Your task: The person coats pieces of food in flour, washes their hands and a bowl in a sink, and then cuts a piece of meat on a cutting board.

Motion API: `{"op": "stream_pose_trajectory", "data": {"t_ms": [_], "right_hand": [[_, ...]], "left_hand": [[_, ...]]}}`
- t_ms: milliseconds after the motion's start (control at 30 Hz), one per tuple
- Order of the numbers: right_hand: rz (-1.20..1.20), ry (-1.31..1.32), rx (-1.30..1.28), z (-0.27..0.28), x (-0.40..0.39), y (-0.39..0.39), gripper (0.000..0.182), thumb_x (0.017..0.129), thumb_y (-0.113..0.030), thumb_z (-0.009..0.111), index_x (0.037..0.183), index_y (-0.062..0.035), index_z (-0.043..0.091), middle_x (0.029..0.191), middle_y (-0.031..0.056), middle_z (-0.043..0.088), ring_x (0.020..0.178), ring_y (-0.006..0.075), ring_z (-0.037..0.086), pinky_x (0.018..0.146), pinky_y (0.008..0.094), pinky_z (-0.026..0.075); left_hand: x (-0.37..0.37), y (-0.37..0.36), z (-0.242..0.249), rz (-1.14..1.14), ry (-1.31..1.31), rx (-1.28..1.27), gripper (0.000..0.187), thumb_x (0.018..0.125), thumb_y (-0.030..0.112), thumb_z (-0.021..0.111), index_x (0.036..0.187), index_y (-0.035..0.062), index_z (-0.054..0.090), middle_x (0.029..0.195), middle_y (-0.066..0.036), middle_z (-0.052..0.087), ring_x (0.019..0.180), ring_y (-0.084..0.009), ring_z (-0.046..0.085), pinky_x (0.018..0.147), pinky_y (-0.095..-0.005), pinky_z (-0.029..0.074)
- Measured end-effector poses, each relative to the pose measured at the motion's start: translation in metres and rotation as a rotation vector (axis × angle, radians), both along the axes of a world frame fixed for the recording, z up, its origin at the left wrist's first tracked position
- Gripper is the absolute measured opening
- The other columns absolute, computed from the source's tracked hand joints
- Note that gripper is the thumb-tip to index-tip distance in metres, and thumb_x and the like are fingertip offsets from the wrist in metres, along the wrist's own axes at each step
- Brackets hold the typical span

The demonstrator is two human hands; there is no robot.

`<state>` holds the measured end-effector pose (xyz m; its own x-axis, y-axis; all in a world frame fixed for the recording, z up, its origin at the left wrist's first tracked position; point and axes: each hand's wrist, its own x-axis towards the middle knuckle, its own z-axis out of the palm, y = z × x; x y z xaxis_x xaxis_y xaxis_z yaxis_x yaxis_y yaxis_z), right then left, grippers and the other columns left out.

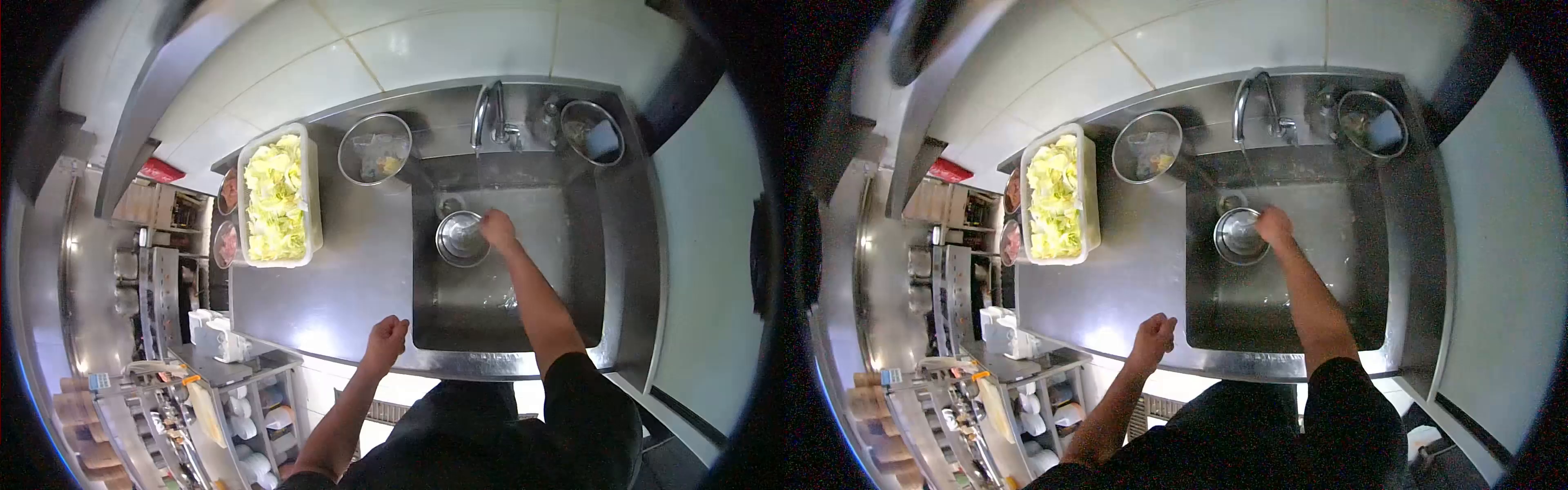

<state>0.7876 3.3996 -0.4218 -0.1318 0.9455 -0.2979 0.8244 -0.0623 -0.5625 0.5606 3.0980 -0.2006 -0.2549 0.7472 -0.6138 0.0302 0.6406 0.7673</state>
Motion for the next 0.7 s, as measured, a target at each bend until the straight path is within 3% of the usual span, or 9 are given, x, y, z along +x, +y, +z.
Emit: {"op": "stream_pose_trajectory", "data": {"t_ms": [167, 267, 333, 367, 433, 533, 600, 667, 700], "right_hand": [[-0.137, 0.555, 0.223, 0.127, -0.051, 0.056, 0.030, 0.096, -0.034, 0.062, 0.101, -0.0061, 0.074, 0.097, 0.0147, 0.075, 0.090, 0.0278, 0.070, 0.082, 0.0395, 0.053], [-0.207, 0.912, -0.120, 0.137, -0.032, 0.093, 0.027, 0.100, -0.035, 0.060, 0.114, -0.0131, 0.070, 0.081, -0.0046, 0.057, 0.070, 0.0071, 0.051, 0.057, 0.0248, 0.039], [-0.312, 1.296, -0.341, 0.143, -0.019, 0.079, 0.022, 0.101, -0.035, 0.061, 0.089, -0.0163, 0.062, 0.073, -0.0078, 0.051, 0.062, 0.0015, 0.045, 0.050, 0.0231, 0.035], [-0.198, 1.057, -0.326, 0.114, -0.003, 0.084, 0.027, 0.099, -0.031, 0.063, 0.080, -0.0147, 0.054, 0.075, -0.0045, 0.054, 0.068, 0.0032, 0.051, 0.055, 0.0220, 0.041], [0.484, -0.515, 0.616, 0.026, 0.051, 0.068, 0.018, 0.095, -0.020, 0.062, 0.098, -0.0018, 0.065, 0.095, 0.0161, 0.068, 0.085, 0.0297, 0.067, 0.074, 0.0383, 0.055], [0.374, -0.613, 0.486, 0.008, 0.077, 0.029, 0.026, 0.093, -0.019, 0.062, 0.108, 0.0016, 0.066, 0.105, 0.0193, 0.070, 0.089, 0.0339, 0.070, 0.081, 0.0446, 0.056], [0.045, -0.624, 0.625, 0.043, 0.050, -0.030, 0.024, 0.092, -0.022, 0.064, 0.089, 0.0003, 0.072, 0.087, 0.0190, 0.072, 0.081, 0.0309, 0.071, 0.073, 0.0412, 0.058], [0.061, -0.543, 0.659, 0.073, 0.024, -0.082, 0.030, 0.094, -0.025, 0.061, 0.082, 0.0007, 0.073, 0.081, 0.0206, 0.071, 0.081, 0.0313, 0.072, 0.070, 0.0418, 0.058], [0.195, -0.626, 0.612, 0.071, 0.015, -0.093, 0.026, 0.095, -0.022, 0.060, 0.092, 0.0020, 0.070, 0.088, 0.0201, 0.071, 0.081, 0.0312, 0.071, 0.071, 0.0434, 0.058]], "left_hand": [[-0.037, -0.049, -0.015, 0.103, 0.115, 0.181, 0.022, 0.089, 0.006, 0.065, 0.073, 0.0064, 0.049, 0.068, -0.004, 0.052, 0.064, -0.0140, 0.057, 0.060, -0.0307, 0.053], [-0.069, -0.099, -0.015, 0.066, 0.605, 0.348, 0.011, 0.084, 0.003, 0.065, 0.079, 0.0021, 0.055, 0.088, -0.011, 0.061, 0.083, -0.0219, 0.063, 0.072, -0.0317, 0.059], [-0.094, -0.154, -0.019, 0.166, 0.578, 0.321, 0.012, 0.082, 0.002, 0.066, 0.094, 0.0020, 0.066, 0.107, -0.016, 0.061, 0.098, -0.0283, 0.066, 0.084, -0.0353, 0.060], [-0.107, -0.191, -0.034, 0.232, 0.562, 0.212, 0.013, 0.083, 0.005, 0.066, 0.096, 0.0029, 0.067, 0.108, -0.017, 0.064, 0.099, -0.0293, 0.067, 0.085, -0.0371, 0.059], [-0.128, -0.278, -0.068, 0.319, 0.568, -0.030, 0.016, 0.085, 0.013, 0.067, 0.098, 0.0044, 0.070, 0.108, -0.017, 0.068, 0.100, -0.0318, 0.069, 0.087, -0.0405, 0.058], [-0.134, -0.428, -0.142, 0.502, 0.463, -0.569, 0.028, 0.086, 0.029, 0.066, 0.100, 0.0060, 0.074, 0.105, -0.019, 0.073, 0.104, -0.0362, 0.069, 0.090, -0.0445, 0.056], [-0.116, -0.571, -0.245, -0.315, 0.802, -0.665, 0.030, 0.085, 0.029, 0.063, 0.100, 0.0064, 0.076, 0.110, -0.021, 0.072, 0.105, -0.0384, 0.068, 0.091, -0.0450, 0.055], [-0.063, -0.643, -0.259, 0.641, 0.377, -0.913, 0.028, 0.087, 0.025, 0.059, 0.099, 0.0076, 0.078, 0.112, -0.019, 0.073, 0.103, -0.0368, 0.070, 0.090, -0.0445, 0.055], [-0.047, -0.676, -0.264, 0.560, 0.212, -0.950, 0.027, 0.087, 0.024, 0.060, 0.100, 0.0078, 0.078, 0.110, -0.018, 0.073, 0.103, -0.0350, 0.070, 0.088, -0.0444, 0.056]]}}
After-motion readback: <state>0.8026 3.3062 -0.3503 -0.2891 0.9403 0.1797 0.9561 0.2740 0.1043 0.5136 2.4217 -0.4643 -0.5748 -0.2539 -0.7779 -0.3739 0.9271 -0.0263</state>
